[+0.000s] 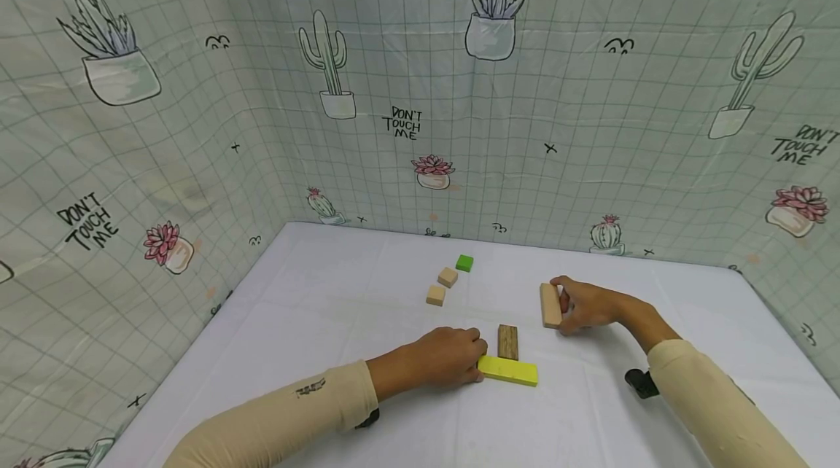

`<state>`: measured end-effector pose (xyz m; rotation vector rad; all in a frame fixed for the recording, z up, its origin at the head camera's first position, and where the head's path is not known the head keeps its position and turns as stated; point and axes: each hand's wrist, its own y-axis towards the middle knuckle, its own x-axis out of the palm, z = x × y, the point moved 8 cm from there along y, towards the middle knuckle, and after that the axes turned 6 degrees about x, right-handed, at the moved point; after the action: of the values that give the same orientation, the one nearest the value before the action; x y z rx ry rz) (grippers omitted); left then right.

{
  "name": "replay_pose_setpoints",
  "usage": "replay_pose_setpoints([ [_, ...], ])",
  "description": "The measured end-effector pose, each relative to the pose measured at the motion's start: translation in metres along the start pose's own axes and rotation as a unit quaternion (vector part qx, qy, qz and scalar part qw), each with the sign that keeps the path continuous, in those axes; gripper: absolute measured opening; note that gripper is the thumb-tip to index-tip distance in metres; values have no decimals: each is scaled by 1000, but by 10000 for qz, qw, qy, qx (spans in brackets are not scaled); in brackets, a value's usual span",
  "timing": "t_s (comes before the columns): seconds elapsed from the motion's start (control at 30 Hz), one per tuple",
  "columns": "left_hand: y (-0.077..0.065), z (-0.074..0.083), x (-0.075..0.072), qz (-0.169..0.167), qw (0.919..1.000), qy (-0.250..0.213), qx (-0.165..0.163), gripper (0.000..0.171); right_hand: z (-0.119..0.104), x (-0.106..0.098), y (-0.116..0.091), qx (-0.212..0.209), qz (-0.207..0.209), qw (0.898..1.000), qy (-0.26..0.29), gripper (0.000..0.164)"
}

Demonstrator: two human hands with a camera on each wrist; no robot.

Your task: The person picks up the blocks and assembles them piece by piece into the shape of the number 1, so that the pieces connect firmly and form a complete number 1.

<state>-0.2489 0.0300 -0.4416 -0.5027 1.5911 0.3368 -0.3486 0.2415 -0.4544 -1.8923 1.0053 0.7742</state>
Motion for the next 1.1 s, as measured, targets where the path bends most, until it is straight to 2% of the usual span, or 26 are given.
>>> replay_pose_setpoints([
  [1.1,1,0,-1,-54,10000,1,-28,33,-11,7,7,-24,6,9999,-164,97],
])
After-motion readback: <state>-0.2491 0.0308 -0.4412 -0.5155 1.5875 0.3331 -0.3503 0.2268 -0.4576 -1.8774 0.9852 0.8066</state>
